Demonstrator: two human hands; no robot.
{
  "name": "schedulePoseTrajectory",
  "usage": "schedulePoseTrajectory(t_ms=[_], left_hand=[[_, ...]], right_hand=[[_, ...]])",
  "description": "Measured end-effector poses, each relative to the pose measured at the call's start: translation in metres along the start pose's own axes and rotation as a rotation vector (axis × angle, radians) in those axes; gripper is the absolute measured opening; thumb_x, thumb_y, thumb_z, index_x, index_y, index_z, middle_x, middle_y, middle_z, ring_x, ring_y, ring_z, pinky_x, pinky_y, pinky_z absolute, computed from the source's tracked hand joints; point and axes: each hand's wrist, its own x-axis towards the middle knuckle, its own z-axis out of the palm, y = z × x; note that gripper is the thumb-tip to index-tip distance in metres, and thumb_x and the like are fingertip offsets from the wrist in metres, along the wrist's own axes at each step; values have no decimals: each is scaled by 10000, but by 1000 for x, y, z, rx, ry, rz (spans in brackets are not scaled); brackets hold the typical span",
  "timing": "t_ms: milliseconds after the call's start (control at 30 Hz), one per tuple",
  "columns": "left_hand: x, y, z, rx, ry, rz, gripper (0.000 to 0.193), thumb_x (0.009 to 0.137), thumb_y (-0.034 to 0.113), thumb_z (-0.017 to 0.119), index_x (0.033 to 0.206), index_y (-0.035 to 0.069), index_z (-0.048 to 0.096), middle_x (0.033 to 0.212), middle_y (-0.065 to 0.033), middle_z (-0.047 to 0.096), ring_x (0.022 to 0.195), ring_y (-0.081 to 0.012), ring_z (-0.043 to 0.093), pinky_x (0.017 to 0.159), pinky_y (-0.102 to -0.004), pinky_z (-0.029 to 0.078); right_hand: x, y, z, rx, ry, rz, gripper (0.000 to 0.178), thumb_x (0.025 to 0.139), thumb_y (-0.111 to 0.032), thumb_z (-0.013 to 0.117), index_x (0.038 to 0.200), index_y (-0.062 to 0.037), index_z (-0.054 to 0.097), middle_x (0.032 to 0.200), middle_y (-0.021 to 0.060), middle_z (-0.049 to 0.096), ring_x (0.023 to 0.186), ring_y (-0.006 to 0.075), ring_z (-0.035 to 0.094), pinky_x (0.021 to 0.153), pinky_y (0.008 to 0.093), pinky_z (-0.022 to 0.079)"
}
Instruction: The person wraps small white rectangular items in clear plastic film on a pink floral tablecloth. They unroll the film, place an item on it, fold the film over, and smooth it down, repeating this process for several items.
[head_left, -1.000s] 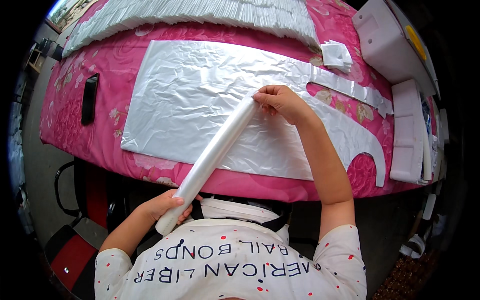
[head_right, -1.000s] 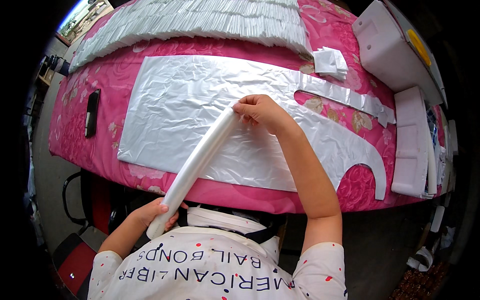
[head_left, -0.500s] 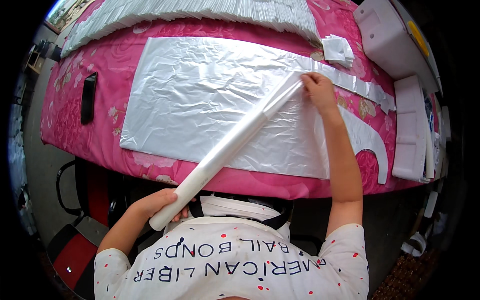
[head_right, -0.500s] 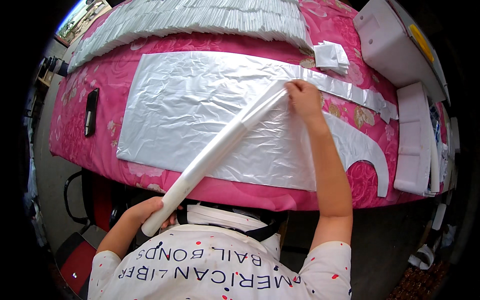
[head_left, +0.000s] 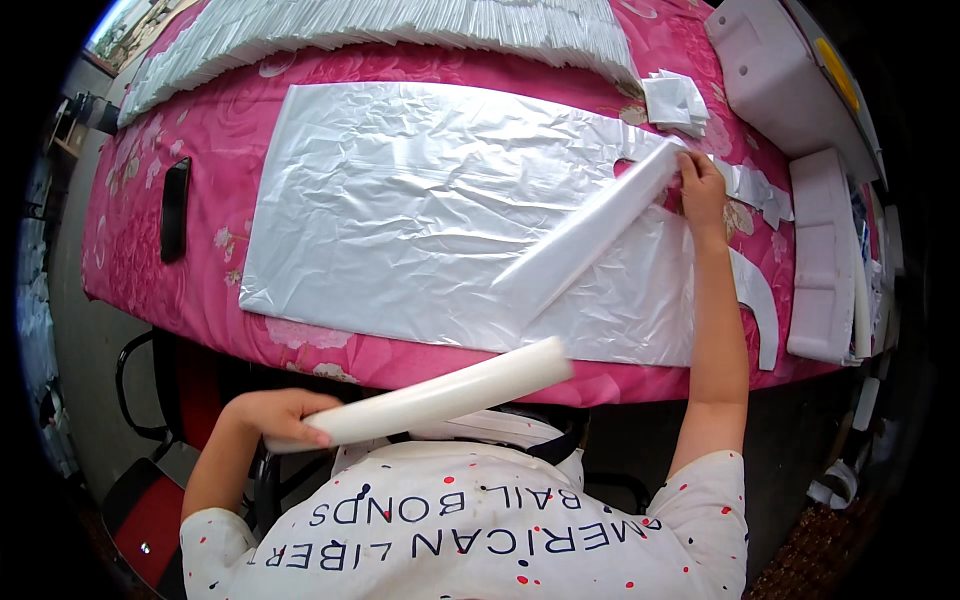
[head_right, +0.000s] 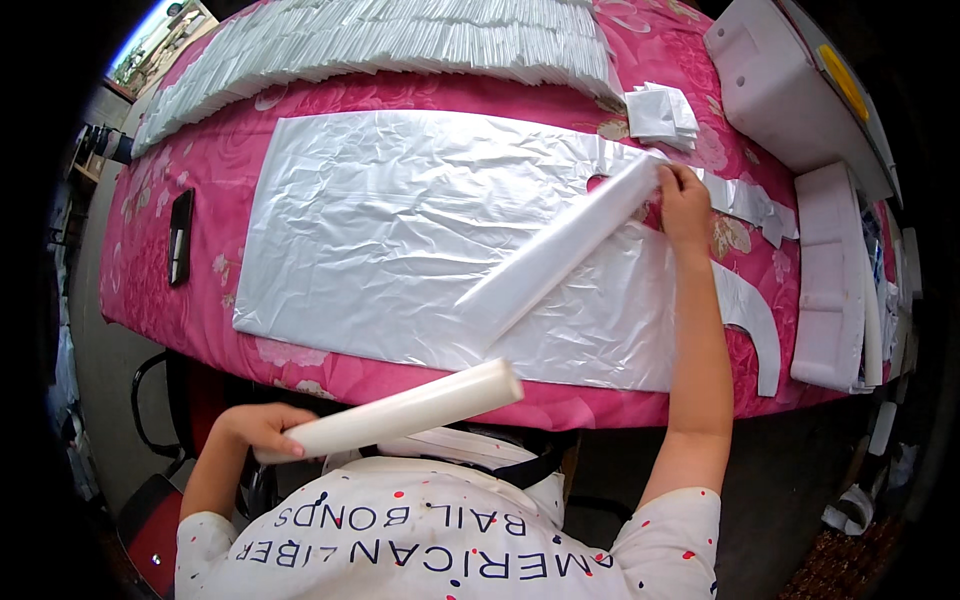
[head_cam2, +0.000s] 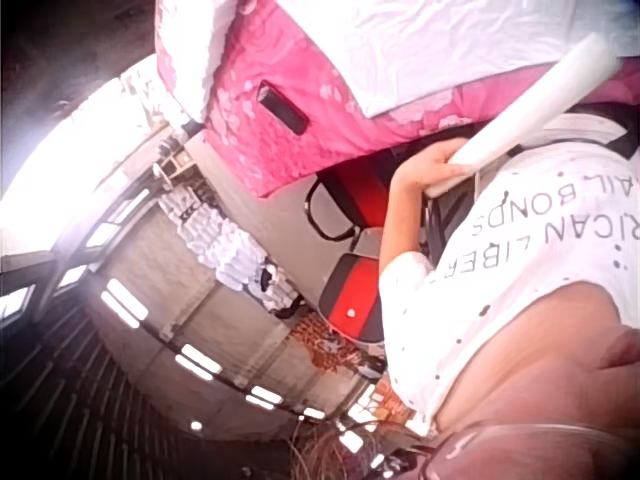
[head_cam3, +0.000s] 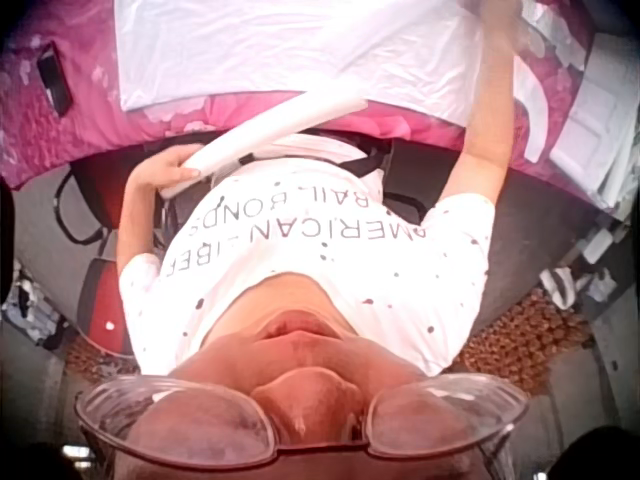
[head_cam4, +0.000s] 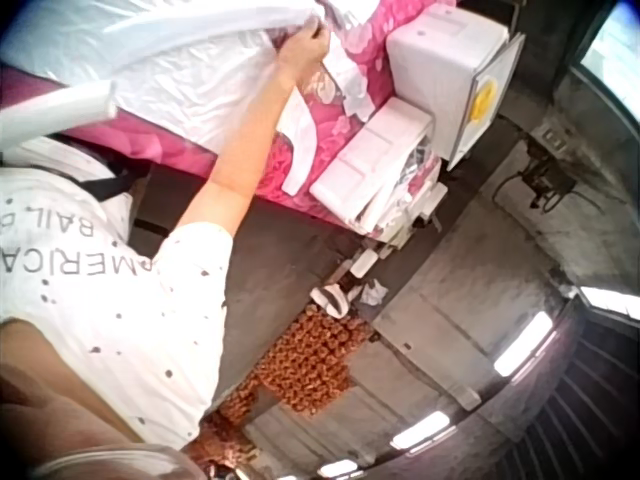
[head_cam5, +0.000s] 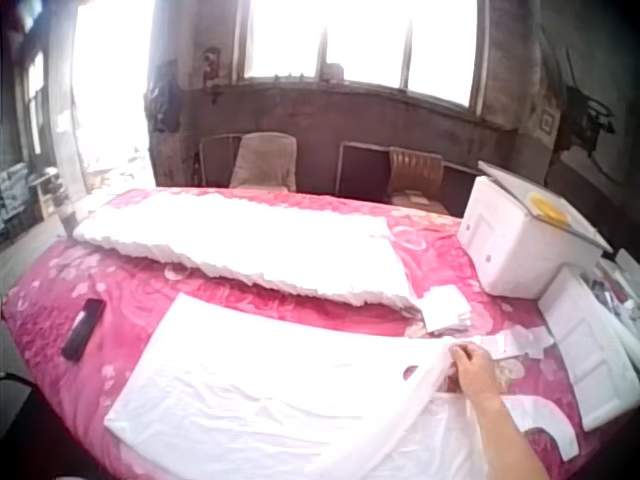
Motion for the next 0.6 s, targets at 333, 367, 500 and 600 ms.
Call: schedulePoseTrajectory(t_ms=[333, 367, 500, 600], left_hand=[[93, 146, -5, 1336, 695, 496, 480, 683, 240, 709, 1094, 43, 557, 1056, -122, 587, 959, -275, 560, 851, -382, 435], [103, 146, -5, 1422, 796, 633, 457, 684, 230, 704, 1076, 45, 561, 1059, -115, 590, 969, -265, 559, 869, -383, 431], [132, 119, -3, 1580, 562, 992, 427, 724, 243, 674, 1070, 35, 533, 1213, -121, 516, 1047, -261, 527, 946, -396, 408], [137, 111, 8, 1597, 346, 856, 604, 790, 399, 579, 1203, -24, 451, 1335, -168, 403, 1215, -291, 405, 1038, -414, 302]], right_hand=[[-17, -74, 96, 110, -340, -63, 204, 836, -174, 593, 924, 3, 644, 783, 80, 643, 672, 135, 566, 648, 270, 455], [-18, -76, 101, 97, -373, -58, 200, 834, -174, 593, 921, -2, 645, 778, 84, 644, 662, 139, 565, 642, 272, 454], [-15, -83, 99, 84, -425, -55, 199, 834, -179, 589, 904, -2, 646, 719, 63, 631, 619, 120, 547, 614, 261, 444], [-9, -84, 96, 108, -521, 3, 170, 851, -160, 589, 900, -5, 639, 682, -26, 566, 608, 52, 470, 570, 210, 392]])
